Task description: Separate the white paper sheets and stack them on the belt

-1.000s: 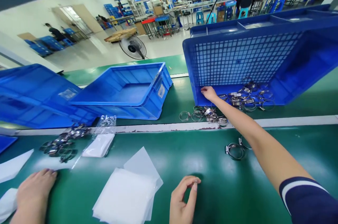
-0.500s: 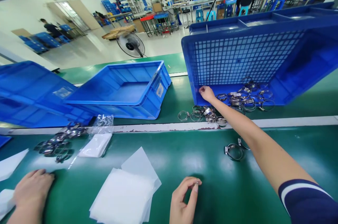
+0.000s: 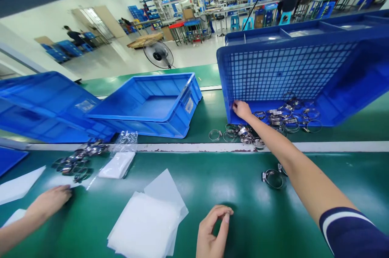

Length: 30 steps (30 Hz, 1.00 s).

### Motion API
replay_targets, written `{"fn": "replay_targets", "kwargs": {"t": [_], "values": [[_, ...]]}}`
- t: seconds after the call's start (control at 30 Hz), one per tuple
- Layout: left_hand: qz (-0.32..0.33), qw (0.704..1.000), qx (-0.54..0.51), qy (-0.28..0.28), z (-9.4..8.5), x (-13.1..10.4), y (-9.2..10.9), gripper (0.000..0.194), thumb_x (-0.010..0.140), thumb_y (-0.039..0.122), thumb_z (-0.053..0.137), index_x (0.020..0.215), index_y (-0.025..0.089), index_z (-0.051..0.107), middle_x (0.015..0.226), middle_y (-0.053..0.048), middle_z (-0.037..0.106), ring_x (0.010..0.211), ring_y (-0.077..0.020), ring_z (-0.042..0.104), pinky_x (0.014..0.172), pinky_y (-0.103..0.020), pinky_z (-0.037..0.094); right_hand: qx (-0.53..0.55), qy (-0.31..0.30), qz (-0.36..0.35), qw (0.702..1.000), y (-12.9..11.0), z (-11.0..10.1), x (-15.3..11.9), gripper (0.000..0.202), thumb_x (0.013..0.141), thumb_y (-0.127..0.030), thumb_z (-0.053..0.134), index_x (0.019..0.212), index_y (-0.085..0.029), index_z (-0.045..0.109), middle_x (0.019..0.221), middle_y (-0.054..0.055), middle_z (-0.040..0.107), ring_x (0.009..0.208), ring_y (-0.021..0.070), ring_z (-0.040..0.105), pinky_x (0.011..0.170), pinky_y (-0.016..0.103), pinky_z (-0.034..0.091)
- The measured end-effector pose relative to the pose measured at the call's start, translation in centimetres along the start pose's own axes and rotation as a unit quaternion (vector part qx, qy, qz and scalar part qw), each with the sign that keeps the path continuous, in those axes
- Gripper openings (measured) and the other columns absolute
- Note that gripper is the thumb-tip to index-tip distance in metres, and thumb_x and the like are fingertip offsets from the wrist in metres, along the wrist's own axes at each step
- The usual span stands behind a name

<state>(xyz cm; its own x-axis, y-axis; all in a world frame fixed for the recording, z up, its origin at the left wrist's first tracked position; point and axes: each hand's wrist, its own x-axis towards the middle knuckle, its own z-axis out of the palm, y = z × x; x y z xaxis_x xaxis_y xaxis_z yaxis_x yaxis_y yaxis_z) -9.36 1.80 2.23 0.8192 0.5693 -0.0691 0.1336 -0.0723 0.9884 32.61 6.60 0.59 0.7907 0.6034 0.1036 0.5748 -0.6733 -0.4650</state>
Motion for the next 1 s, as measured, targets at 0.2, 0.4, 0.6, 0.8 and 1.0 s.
{"fn": "replay_targets", "kwargs": {"t": [0.2, 0.4, 0.6, 0.8, 1.0], "values": [[-0.005, 1.000, 0.002, -0.002, -0.4, 0.0, 0.0, 0.022, 0.089, 0.035, 0.055, 0.084, 0.017, 0.067, 0.084, -0.006, 0.064, 0.081, -0.0174, 0.060, 0.075, -0.023, 0.045, 0.019, 0.007, -0.018, 1.000, 0.7, 0.1, -0.5, 0.030, 0.091, -0.041, 0.054, 0.103, -0.015, 0.061, 0.100, 0.005, 0.063, 0.092, 0.0182, 0.061, 0.085, 0.041, 0.050], [-0.013, 1.000, -0.016, 0.003, -0.3, -0.1, -0.2, 0.021, 0.088, 0.035, 0.056, 0.084, 0.018, 0.067, 0.084, -0.005, 0.064, 0.081, -0.0164, 0.060, 0.075, -0.022, 0.045, 0.041, 0.007, -0.001, 0.999, 1.2, 0.0, 0.0, 0.034, 0.090, -0.042, 0.055, 0.110, -0.015, 0.059, 0.107, 0.007, 0.063, 0.096, 0.0194, 0.060, 0.087, 0.043, 0.049], [-0.010, 1.000, -0.009, 0.006, -0.4, 0.0, 0.1, 0.022, 0.089, 0.036, 0.055, 0.083, 0.018, 0.067, 0.083, -0.005, 0.064, 0.081, -0.0168, 0.060, 0.076, -0.023, 0.045, 0.075, 0.002, -0.003, 0.997, -0.2, -0.7, -0.3, 0.027, 0.091, -0.039, 0.054, 0.100, -0.015, 0.061, 0.099, 0.005, 0.063, 0.092, 0.0178, 0.061, 0.085, 0.040, 0.050], [-0.015, 1.000, -0.015, 0.011, -0.5, -0.2, 0.1, 0.022, 0.088, 0.036, 0.056, 0.083, 0.018, 0.068, 0.084, -0.006, 0.064, 0.081, -0.0168, 0.060, 0.076, -0.022, 0.046, 0.144, -0.064, -0.068, 0.985, -1.9, -3.3, -5.8, 0.016, 0.088, -0.028, 0.057, 0.085, -0.013, 0.061, 0.081, 0.001, 0.064, 0.075, 0.0135, 0.060, 0.072, 0.031, 0.050], [-0.053, 0.998, -0.024, 0.008, -0.6, -0.1, 0.3, 0.026, 0.086, 0.041, 0.059, 0.086, 0.017, 0.068, 0.089, -0.007, 0.066, 0.086, -0.0184, 0.062, 0.079, -0.023, 0.049, 0.203, -0.208, -0.217, 0.932, -6.6, -7.2, -17.3, 0.010, 0.081, -0.018, 0.053, 0.076, -0.017, 0.062, 0.075, -0.003, 0.065, 0.070, 0.0103, 0.059, 0.064, 0.021, 0.042]]}}
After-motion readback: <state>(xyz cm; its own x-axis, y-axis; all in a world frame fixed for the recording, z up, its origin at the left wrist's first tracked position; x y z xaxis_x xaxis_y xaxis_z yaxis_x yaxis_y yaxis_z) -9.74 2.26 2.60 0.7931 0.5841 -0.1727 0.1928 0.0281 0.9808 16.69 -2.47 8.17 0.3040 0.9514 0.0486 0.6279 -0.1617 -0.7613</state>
